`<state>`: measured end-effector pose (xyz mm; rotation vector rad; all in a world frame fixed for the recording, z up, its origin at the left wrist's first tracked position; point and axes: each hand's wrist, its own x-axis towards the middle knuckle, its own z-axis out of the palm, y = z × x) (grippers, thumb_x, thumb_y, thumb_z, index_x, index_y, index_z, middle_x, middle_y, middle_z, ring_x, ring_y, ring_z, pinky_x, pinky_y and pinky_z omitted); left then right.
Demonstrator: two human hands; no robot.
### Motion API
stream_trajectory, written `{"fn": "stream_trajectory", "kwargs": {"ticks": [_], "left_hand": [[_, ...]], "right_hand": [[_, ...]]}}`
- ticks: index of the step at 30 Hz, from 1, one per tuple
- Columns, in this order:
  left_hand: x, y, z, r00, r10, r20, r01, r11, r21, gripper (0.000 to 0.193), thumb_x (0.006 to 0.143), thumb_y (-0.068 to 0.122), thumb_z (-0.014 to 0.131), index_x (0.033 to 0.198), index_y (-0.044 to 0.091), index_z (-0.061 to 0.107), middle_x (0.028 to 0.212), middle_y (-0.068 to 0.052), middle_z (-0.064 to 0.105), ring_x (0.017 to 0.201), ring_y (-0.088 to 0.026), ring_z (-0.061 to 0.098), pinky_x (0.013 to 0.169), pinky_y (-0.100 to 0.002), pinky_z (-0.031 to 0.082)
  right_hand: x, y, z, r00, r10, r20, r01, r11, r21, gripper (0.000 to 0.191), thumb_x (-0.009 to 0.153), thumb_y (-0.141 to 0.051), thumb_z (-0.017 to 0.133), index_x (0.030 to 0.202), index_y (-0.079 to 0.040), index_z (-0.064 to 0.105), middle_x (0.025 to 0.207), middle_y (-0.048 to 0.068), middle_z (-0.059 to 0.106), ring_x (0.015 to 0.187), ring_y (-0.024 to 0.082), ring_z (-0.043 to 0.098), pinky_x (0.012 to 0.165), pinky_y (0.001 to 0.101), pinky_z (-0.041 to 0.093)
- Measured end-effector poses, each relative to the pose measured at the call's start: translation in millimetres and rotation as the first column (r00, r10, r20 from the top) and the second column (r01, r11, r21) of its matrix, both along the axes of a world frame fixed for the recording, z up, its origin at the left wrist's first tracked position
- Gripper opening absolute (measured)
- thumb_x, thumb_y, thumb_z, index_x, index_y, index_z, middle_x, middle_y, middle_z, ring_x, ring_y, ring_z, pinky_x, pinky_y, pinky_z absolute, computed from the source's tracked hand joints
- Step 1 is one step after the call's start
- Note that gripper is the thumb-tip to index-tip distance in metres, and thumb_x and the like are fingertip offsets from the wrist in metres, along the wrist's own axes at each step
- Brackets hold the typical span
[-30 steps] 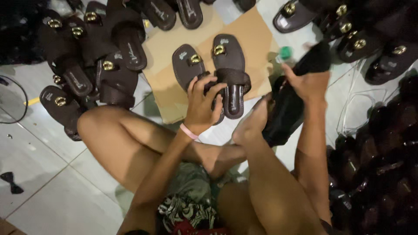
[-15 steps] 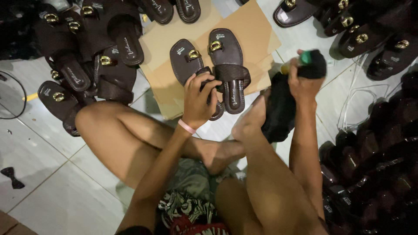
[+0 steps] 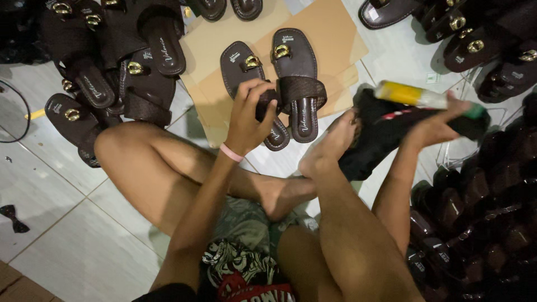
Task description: The person sits on the floor and wipes multiple brown slides with a black cloth. They handle the slides one at a time, wiping the upper surface and sides, then place them back into a pile. A bottle of liquid is visible nearby but is not used during the clip.
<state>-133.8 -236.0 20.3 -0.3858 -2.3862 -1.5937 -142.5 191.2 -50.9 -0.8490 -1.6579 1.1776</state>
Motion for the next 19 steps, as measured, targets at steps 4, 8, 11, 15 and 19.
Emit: {"fn": "stream_trajectory", "kwargs": {"ticks": [4,8,11,15,19], "left_hand": [[6,1,8,1.000,0.007,-0.005,-0.007,1.000,-0.027,0.037,0.099,0.004,0.072,0.133,0.007,0.058,0.129,-0.014,0.056,0.121,-0.034,0.060,0.107,-0.042,0.050],[-4,7,12,0.991,-0.064,-0.119,0.023,0.948,-0.317,0.053,0.087,0.017,0.080,0.135,0.011,0.058,0.129,-0.015,0.056,0.119,-0.036,0.057,0.104,-0.048,0.044],[-20,8,10,0.986,-0.160,-0.041,0.130,0.907,-0.401,0.061,0.081,0.021,0.082,0.138,0.013,0.060,0.131,-0.014,0.059,0.117,-0.035,0.058,0.100,-0.048,0.045],[-34,8,2,0.973,-0.207,0.104,0.226,0.947,-0.228,0.065,0.075,0.023,0.085,0.136,0.010,0.065,0.122,-0.012,0.063,0.111,-0.033,0.059,0.095,-0.045,0.048],[-35,16,-12,0.956,-0.211,0.202,0.246,0.955,-0.164,0.027,0.102,0.014,0.075,0.129,0.016,0.073,0.114,-0.004,0.070,0.113,-0.024,0.065,0.105,-0.039,0.052]], "right_hand": [[23,31,-2,0.962,-0.008,-0.271,-0.149,0.820,-0.552,0.071,0.093,-0.061,0.058,0.115,0.005,0.074,0.103,0.012,0.074,0.094,0.025,0.069,0.091,0.0435,0.057],[44,46,-2,0.887,0.015,-0.462,-0.358,0.654,-0.667,0.067,0.088,-0.059,0.056,0.127,-0.006,0.065,0.118,0.010,0.074,0.111,0.027,0.069,0.110,0.0471,0.047],[40,50,3,0.987,-0.087,-0.136,-0.023,0.756,-0.654,0.063,0.099,-0.064,0.052,0.110,-0.002,0.053,0.098,0.011,0.055,0.093,0.029,0.052,0.097,0.0530,0.053],[1,27,13,0.992,0.103,0.076,-0.118,0.969,0.215,0.073,0.105,-0.062,0.047,0.131,0.002,0.071,0.121,0.009,0.078,0.107,0.017,0.076,0.101,0.0336,0.053],[-39,-22,23,0.895,0.406,0.182,-0.436,0.883,0.175,0.049,0.109,-0.040,0.062,0.138,-0.001,0.063,0.121,0.014,0.073,0.099,0.020,0.071,0.088,0.0346,0.059]]}}
